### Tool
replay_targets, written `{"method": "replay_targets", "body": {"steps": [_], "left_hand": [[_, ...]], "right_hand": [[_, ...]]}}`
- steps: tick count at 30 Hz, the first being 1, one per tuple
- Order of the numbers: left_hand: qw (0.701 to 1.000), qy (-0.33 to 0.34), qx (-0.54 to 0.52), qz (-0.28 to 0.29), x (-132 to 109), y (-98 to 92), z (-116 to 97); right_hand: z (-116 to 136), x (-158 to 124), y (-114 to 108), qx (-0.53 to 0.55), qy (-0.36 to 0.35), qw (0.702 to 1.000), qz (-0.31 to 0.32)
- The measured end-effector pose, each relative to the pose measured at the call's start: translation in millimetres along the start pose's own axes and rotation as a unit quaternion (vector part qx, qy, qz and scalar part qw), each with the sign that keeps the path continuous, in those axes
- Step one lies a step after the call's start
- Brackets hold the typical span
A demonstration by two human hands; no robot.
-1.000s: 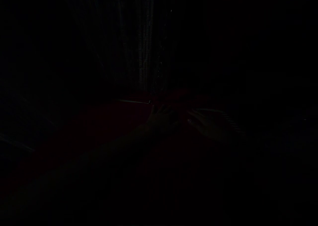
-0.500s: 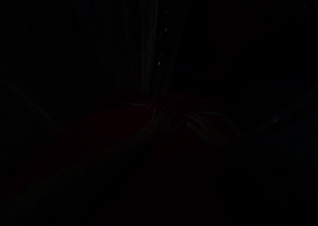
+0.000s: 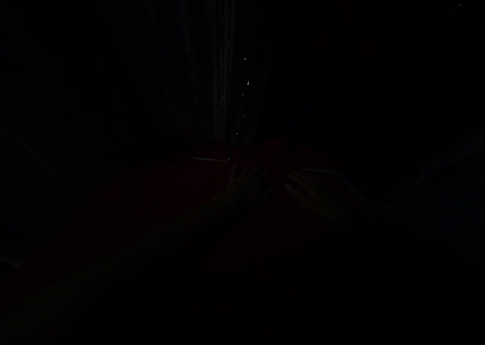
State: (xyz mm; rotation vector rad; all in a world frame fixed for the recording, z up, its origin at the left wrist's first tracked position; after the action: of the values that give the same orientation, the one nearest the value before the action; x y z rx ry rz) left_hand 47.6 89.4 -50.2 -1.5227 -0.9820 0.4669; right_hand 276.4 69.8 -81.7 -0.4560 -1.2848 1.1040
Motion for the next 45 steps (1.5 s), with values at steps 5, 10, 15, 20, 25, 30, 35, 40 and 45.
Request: {"method": "replay_targets", "body": {"steps": [5, 10, 15, 20, 25, 30, 35, 40, 45], "left_hand": [[1.000, -0.002, 0.000, -0.002, -1, -1.4, -2], [1.000, -0.004, -0.001, 0.002, 0, -1.4, -1], [1.000, -0.001, 0.002, 0.002, -1, -1.3, -1], [1.000, 0.006, 0.000, -0.011, 0, 2.2, 1], [1.000, 0.006, -0.003, -0.025, 2, 5.5, 3], [1.000, 0.003, 0.002, -0.017, 0, 2.5, 1], [1.000, 0.003, -0.003, -0.011, 0, 1.8, 1], [1.000, 0.001, 0.005, 0.002, 0, 0.0, 0], [1.000, -0.001, -0.006, 0.002, -2, -3.2, -2]], "right_hand": [[6, 2, -1, 0.002, 0.022, 1.000, 0.021], [2, -1, 3, 0.008, 0.018, 1.000, 0.014], [-9, -4, 11, 0.015, 0.009, 1.000, 0.018], [-7, -3, 10, 0.022, 0.026, 0.999, 0.022], [-2, -2, 7, 0.033, 0.030, 0.999, 0.032], [8, 2, -1, 0.038, 0.055, 0.998, 0.019], [15, 5, -10, 0.018, 0.043, 0.999, -0.016], [12, 4, -10, 0.014, 0.036, 0.999, -0.010], [8, 6, -6, 0.013, 0.040, 0.999, 0.009]]}}
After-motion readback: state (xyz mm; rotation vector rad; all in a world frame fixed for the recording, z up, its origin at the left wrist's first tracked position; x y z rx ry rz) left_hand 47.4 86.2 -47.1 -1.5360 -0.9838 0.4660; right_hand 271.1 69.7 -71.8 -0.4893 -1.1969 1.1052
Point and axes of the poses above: each hand's wrist, its own x-axis towards the middle knuckle, its own y-axis out of the palm, z = x × y, the point moved 4 cm from there along x, towards the middle knuckle, and after that the axes turned 8 degrees about -z, right-handed, at the moved point
